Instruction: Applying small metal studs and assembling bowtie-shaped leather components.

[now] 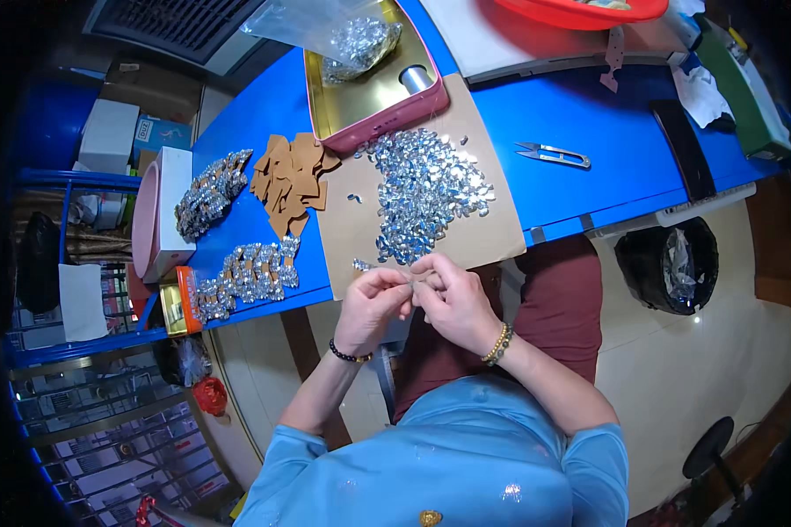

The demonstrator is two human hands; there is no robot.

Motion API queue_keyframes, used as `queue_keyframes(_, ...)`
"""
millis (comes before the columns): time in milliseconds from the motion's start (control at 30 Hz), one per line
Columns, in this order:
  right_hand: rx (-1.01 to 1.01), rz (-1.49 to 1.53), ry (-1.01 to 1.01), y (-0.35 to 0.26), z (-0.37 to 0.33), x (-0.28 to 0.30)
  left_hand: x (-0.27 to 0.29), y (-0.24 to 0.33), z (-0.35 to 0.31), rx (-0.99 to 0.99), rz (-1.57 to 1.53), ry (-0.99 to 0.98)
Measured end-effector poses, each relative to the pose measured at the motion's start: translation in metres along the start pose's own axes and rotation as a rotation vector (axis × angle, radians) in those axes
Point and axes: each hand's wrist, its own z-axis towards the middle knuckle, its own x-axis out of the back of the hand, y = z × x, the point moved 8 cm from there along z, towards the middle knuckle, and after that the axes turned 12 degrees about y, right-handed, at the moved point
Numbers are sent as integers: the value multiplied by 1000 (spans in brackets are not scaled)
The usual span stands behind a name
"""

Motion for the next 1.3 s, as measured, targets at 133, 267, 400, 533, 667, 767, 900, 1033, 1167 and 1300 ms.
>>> queue_keyframes(133,396,-212,81,-13,1,2,-2,6,-4,-168,212,36)
queue_keyframes(267,443,-108,187,-16,-2,7,-3,25,-7,-438,436,84)
queue_keyframes(400,127,159,146,-6,4,13,4,55,-5,-725,774,217)
queue_keyframes(533,24,175,78,0,4,8,9,68,7,-914,1115,313)
queue_keyframes(667,83,65,32,1,3,1,8,66,16,-995,1265,292)
queue_keyframes(767,164,-29,38,4,5,0,1,70,15,-1025,1282,258)
queue_keyframes(900,324,-169,89,-5,4,0,18,60,24,-482,732,204)
queue_keyframes(1033,455,-252,137,-17,1,-2,15,35,21,-148,276,12)
queue_keyframes(1167,519,-273,152,-21,-1,-2,11,18,18,3,89,-38)
queue_keyframes(1300,561,-283,149,-23,-2,-2,10,14,16,31,21,-44)
